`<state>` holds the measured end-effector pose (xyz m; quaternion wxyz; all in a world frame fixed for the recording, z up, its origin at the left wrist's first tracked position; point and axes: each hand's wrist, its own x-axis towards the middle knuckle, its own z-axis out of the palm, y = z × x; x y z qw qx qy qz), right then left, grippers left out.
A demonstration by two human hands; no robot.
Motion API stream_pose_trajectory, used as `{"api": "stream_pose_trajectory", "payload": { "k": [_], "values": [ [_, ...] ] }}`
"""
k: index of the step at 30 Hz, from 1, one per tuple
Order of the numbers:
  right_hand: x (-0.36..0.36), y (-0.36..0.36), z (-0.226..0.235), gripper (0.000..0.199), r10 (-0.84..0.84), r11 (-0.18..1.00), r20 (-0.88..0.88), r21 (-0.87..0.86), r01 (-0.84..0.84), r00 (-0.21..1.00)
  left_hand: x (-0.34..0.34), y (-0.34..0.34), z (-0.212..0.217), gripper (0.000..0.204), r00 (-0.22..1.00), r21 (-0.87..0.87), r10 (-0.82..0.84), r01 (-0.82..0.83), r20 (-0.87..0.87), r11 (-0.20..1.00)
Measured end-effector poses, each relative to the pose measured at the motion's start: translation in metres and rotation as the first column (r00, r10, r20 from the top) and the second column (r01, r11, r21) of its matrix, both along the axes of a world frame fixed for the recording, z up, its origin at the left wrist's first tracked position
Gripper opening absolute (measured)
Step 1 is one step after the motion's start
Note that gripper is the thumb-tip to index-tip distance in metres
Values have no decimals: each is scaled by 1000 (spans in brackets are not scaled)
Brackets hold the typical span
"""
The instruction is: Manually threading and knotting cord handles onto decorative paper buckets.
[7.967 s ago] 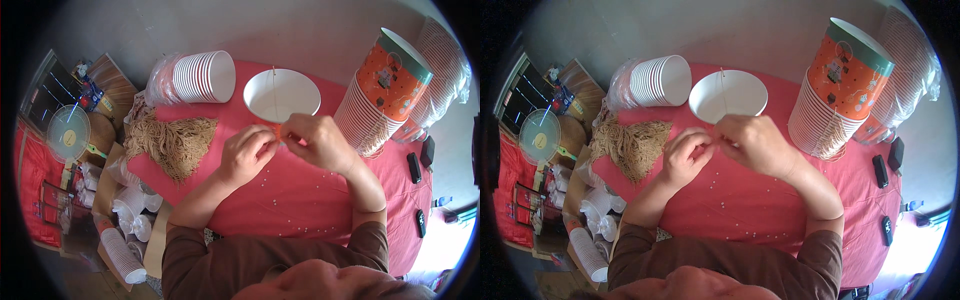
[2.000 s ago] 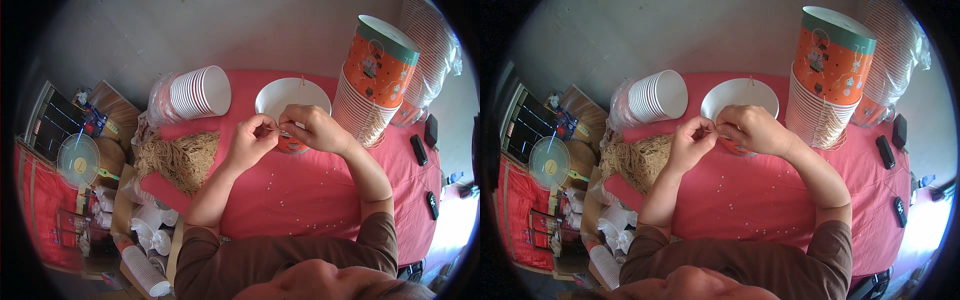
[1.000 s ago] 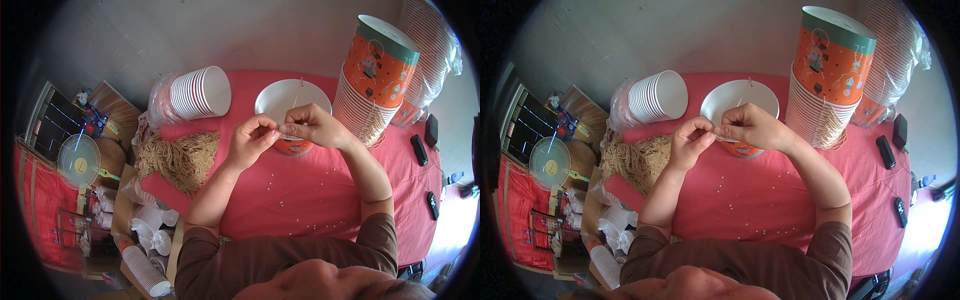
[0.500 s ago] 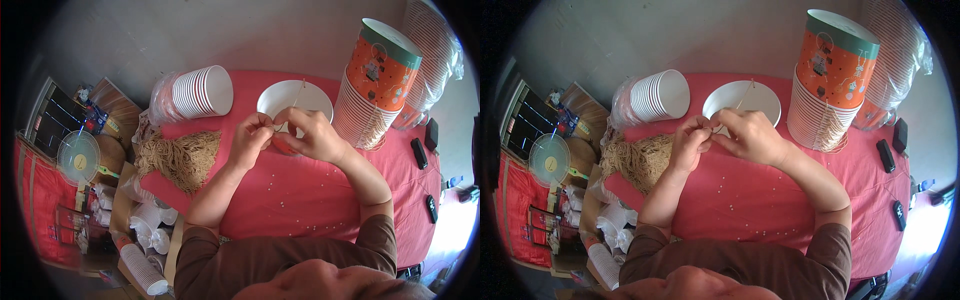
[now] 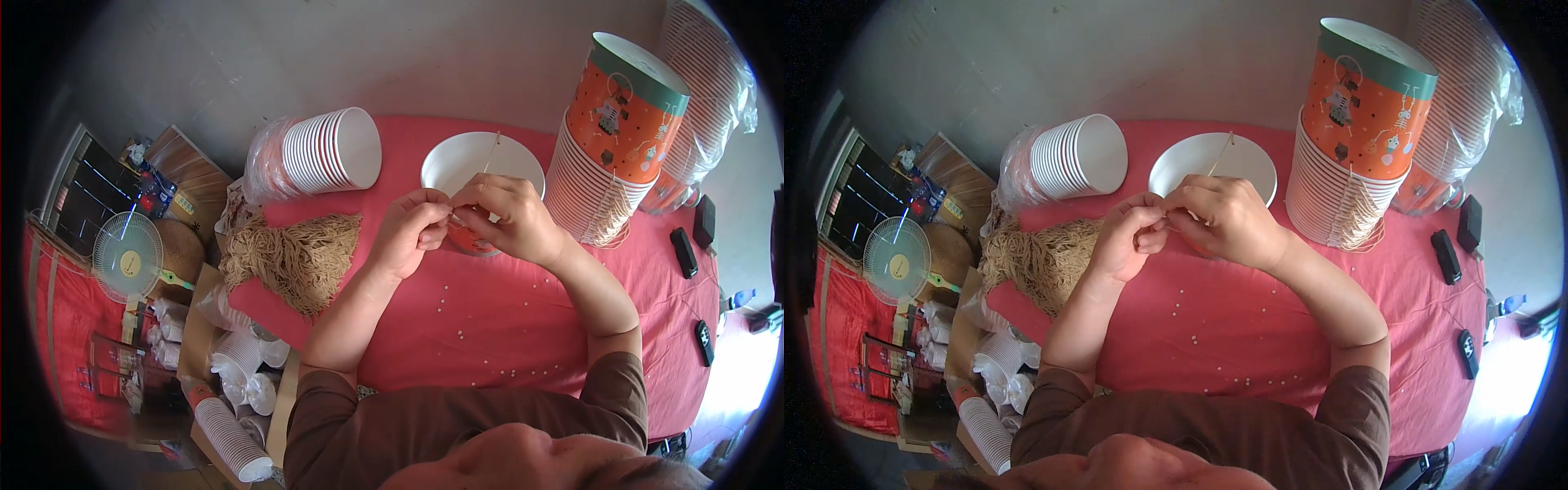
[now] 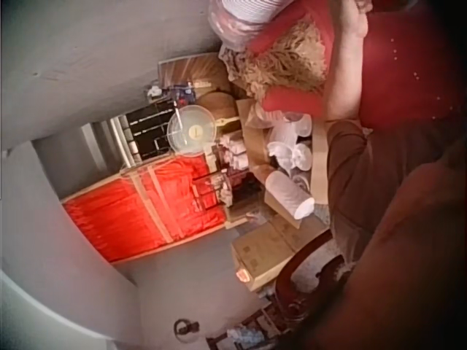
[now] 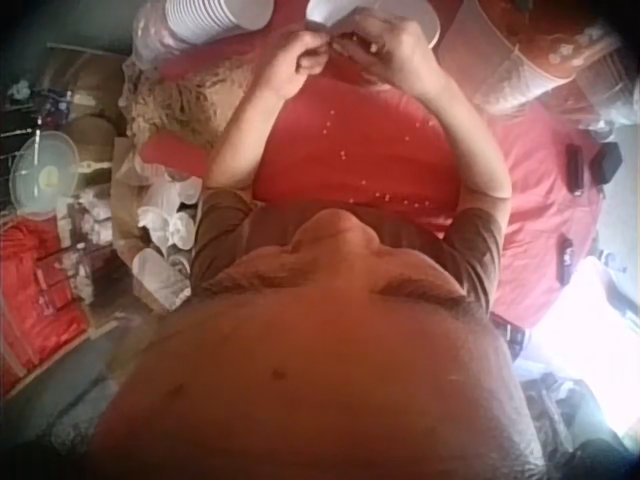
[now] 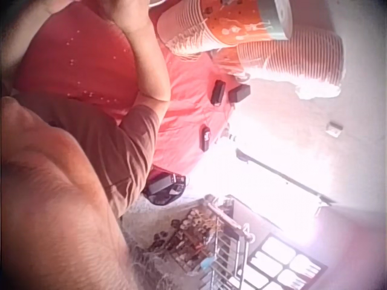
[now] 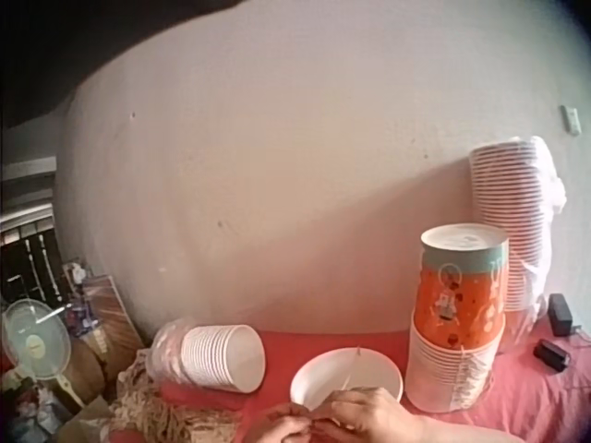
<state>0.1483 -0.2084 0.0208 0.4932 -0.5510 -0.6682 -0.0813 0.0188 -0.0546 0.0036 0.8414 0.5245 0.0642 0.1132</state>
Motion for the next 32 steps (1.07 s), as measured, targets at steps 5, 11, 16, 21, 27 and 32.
{"api": "stream_pose_trajectory", "payload": {
  "k": [5,11,16,21,27,32],
  "values": [
    [1,-3,5,14,43,997,-133,-51,-50,990,0,3,-3,8,999,-28,-27,28,28,999],
    [4,-2,2,12,50,998,-110,-25,-53,993,0,3,-9,9,997,40,-5,1,83,999],
    [6,1,0,12,22,999,-33,27,-21,999,0,5,-11,10,990,95,-5,-8,138,995],
    [8,-2,3,10,-55,998,23,-4,55,998,-1,-1,-5,11,985,318,81,-127,156,940],
    [11,-3,4,12,-96,995,73,-33,98,993,0,2,-5,13,959,489,188,-271,213,829],
    [15,-3,1,14,-110,991,79,-69,115,991,2,9,-10,12,957,498,207,-283,202,820]
  ]
}}
